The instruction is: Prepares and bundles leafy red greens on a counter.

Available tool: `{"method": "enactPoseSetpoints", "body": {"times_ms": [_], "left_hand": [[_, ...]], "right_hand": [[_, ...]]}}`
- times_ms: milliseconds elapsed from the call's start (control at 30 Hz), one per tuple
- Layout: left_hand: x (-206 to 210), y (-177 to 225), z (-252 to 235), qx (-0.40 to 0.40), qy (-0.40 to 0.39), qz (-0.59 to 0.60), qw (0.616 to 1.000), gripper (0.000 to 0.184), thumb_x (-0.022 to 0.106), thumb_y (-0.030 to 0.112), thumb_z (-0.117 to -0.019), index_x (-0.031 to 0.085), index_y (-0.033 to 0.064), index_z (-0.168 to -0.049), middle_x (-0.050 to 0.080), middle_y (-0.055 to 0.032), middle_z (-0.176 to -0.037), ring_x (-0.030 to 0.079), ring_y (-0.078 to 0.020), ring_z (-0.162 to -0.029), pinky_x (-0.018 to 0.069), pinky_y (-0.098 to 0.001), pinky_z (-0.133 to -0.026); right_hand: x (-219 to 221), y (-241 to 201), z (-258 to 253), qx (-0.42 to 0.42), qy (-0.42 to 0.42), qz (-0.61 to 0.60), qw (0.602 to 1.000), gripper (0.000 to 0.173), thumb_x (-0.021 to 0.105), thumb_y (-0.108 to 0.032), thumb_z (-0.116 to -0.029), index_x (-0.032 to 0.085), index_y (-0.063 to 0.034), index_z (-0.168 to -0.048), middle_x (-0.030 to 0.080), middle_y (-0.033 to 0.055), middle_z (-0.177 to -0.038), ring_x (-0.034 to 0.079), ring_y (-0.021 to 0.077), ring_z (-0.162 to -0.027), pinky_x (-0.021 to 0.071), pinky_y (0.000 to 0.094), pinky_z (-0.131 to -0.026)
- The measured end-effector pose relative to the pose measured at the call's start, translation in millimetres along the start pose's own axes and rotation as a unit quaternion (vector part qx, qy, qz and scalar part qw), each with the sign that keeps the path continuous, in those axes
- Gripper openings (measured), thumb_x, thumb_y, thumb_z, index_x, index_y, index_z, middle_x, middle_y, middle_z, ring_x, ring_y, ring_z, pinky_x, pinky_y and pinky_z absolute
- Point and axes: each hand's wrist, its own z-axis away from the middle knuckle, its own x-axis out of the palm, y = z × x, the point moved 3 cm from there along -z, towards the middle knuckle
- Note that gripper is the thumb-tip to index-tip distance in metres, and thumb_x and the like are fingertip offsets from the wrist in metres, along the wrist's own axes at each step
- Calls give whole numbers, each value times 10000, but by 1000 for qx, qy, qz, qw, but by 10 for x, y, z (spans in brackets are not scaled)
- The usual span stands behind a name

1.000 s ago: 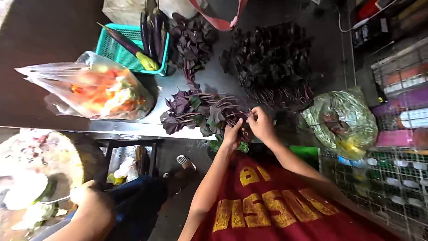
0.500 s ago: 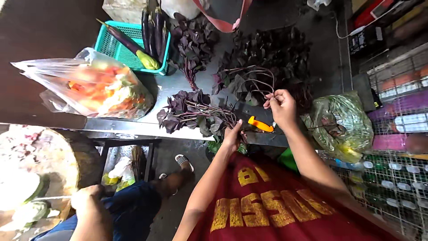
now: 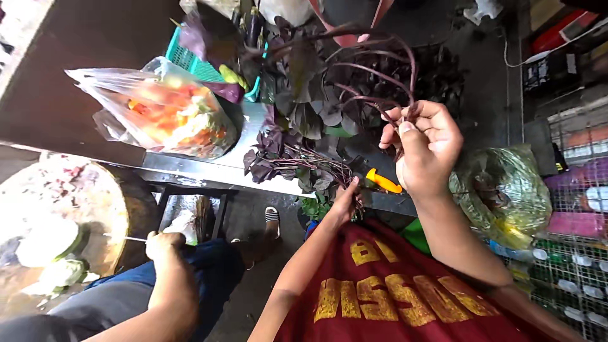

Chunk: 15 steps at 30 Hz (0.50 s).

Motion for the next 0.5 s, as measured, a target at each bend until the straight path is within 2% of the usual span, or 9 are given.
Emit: {"method": "enactPoseSetpoints", "body": {"times_ms": [100,167,233,267,300,333,367,400,500], "left_hand": [[-41,-20,4,5,-44,29,999,241,431,402,-1084,518,177,-1072,535,49,-694,518,-67,-551,492,-230,-540],[-45,-23,1,14,-75,56,996,352,440,521,-1053,561,191,-1040,572,46,-725,552,-66,-590,516,-232,-573],[-1,16,43,25,-74,63,995,459,421,637,-1011,604,217,-1035,625,46,-795,601,-70,-670,548,-257,-633],[31,54,79,27,-62,55,996,525,366,690,-998,606,231,-1085,662,46,-863,640,-71,-747,571,-272,-687],[41,77,105,28,-50,51,997,586,351,716,-988,599,218,-1172,689,26,-954,672,-90,-847,589,-299,-750],[33,80,112,29,-37,46,998,602,376,703,-994,587,195,-1239,700,2,-1029,683,-113,-922,594,-323,-795],[16,69,109,35,-24,42,998,533,439,637,-1012,582,185,-1255,701,-5,-1051,684,-121,-943,594,-333,-812],[-11,50,100,40,-10,38,998,438,506,538,-1028,574,173,-1260,703,-15,-1043,690,-130,-926,598,-341,-804],[-21,30,93,43,19,36,998,199,549,316,-1055,602,154,-1159,701,-19,-914,689,-121,-777,601,-311,-696]], "right_hand": [[140,167,142,78,2,-2,997,189,458,18,-999,559,-52,-1144,703,-12,-996,684,72,-752,615,260,-691],[187,395,362,154,-23,52,986,184,460,-19,-1019,549,-4,-1180,700,60,-1008,686,104,-760,611,294,-705],[169,712,684,259,-56,127,956,190,492,-63,-1022,559,13,-1182,704,108,-1008,697,146,-740,618,337,-672],[138,870,845,304,-76,180,932,193,539,-81,-1006,589,30,-1156,706,135,-963,697,190,-727,609,382,-646],[96,994,983,337,-106,230,906,194,586,-89,-970,620,44,-1108,698,168,-953,695,245,-772,598,443,-690],[54,1061,1079,359,-136,268,884,195,622,-93,-938,651,60,-1055,686,208,-1018,687,302,-890,577,500,-792],[18,1084,1130,365,-159,292,870,183,647,-95,-918,674,65,-1002,674,230,-1103,668,332,-1009,552,523,-885],[-11,1078,1141,360,-165,300,868,172,662,-93,-913,682,64,-978,662,232,-1102,655,338,-1019,542,527,-898],[-95,1000,1026,362,-138,262,884,165,623,-86,-975,667,48,-1061,685,178,-950,677,257,-823,576,458,-779]]}}
